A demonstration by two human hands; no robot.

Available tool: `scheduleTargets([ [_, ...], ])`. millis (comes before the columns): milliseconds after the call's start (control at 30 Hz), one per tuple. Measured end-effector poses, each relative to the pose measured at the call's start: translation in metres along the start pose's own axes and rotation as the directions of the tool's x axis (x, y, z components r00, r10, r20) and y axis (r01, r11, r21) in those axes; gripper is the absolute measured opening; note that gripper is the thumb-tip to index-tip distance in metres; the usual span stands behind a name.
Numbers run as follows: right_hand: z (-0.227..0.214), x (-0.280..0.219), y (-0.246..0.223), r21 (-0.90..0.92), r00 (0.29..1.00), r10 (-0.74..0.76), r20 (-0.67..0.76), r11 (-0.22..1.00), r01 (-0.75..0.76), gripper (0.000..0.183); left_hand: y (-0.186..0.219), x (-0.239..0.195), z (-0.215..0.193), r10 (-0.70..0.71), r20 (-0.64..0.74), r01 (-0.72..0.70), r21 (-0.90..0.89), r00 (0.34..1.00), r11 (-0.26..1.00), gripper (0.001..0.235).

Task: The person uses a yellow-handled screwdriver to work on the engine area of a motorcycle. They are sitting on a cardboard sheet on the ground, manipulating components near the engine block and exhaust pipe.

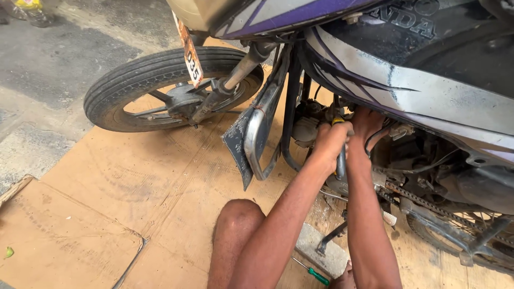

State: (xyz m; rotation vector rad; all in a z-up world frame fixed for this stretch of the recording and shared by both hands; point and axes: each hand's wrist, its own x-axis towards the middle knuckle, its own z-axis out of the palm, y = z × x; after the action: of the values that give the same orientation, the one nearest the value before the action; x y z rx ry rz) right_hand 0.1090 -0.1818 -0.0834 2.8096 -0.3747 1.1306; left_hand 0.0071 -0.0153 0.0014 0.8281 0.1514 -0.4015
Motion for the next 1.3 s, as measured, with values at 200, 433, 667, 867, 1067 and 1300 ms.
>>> scheduleTargets([
  [200, -0.014, -0.002, 0.000, -0.044, 0.998, -0.007, 0.056, 0.999, 0.010, 0.024, -0.006, 0.009, -0.010, 0.148, 0.013, -0.144, 0.343, 0.989, 0.928, 0.018],
  [433, -0.091, -0.022, -0.030, 0.242, 1.000, -0.013, 0.020, 0.970, 0.008, 0.040, -0.002, 0.011, -0.026, 0.030, -0.032, -0.001, 0.666, 0.999, 0.746, 0.042],
  [667, -0.149, -0.087, -0.050, 0.409, 0.989, -0.090, -0.119, 0.903, 0.132, 0.062, -0.019, 0.030, -0.031, 0.189, -0.018, -0.123, 0.702, 0.982, 0.702, 0.051],
  [867, -0.162, -0.143, -0.058, 0.654, 0.998, -0.021, -0.057, 0.754, 0.053, 0.040, -0.030, 0.037, -0.026, 0.254, 0.015, -0.167, 0.790, 0.967, 0.590, 0.039],
  [1067, -0.131, -0.155, -0.047, 0.844, 0.869, 0.214, 0.447, 0.223, -0.489, 0.034, -0.039, 0.035, -0.016, 0.354, -0.016, -0.209, 0.781, 0.935, 0.589, 0.032],
  [1300, -0.114, -0.161, -0.053, 0.883, 0.891, 0.221, 0.397, 0.173, -0.436, 0.021, -0.025, 0.027, -0.013, 0.256, 0.041, -0.212, 0.695, 0.966, 0.687, 0.026],
])
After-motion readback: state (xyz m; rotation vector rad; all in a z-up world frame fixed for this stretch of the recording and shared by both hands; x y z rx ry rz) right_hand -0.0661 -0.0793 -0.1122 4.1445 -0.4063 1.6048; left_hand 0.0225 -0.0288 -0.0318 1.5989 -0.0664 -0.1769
